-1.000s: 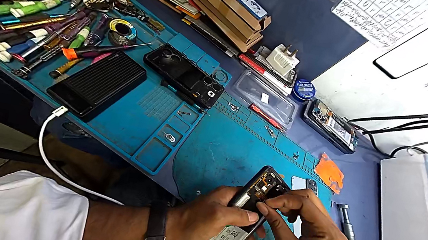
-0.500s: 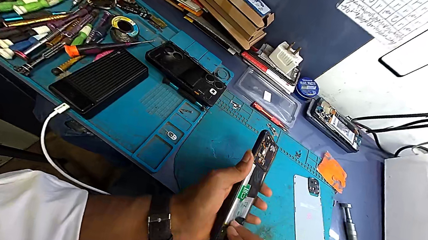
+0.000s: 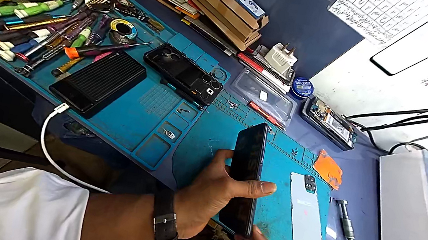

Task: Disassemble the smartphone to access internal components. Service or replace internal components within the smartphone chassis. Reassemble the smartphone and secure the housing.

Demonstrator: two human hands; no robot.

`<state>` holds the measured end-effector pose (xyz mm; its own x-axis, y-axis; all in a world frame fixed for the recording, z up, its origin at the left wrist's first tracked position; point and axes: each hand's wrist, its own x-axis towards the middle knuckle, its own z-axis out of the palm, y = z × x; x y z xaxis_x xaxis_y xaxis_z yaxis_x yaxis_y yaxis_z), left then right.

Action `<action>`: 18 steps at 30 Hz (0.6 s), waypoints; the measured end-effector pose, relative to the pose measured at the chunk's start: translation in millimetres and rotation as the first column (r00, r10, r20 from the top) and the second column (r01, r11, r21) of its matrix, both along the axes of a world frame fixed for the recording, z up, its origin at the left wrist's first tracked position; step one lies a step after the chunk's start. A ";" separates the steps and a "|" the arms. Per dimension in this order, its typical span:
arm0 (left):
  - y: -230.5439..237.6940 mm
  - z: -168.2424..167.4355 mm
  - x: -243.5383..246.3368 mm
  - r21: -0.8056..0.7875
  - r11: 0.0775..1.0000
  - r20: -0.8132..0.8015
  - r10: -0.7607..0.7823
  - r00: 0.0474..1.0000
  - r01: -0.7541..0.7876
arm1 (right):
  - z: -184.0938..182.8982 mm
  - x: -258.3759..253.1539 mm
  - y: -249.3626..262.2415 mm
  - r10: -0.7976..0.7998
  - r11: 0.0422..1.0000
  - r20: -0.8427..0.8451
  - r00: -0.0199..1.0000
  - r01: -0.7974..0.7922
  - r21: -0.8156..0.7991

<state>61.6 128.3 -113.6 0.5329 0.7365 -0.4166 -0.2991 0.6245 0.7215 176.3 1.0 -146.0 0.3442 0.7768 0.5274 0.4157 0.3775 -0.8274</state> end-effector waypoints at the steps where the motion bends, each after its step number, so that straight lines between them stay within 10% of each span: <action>1: -0.6 -0.1 1.0 0.005 1.000 -0.016 0.014 1.000 -0.014 | 0.8 0.2 -0.3 -0.011 1.000 0.005 1.000 0.011 -0.006; 18: -9.6 -0.6 7.2 0.032 0.994 -0.052 0.103 0.993 -0.101 | -1.5 -4.6 -0.5 -0.061 0.998 -0.069 0.996 0.061 -0.003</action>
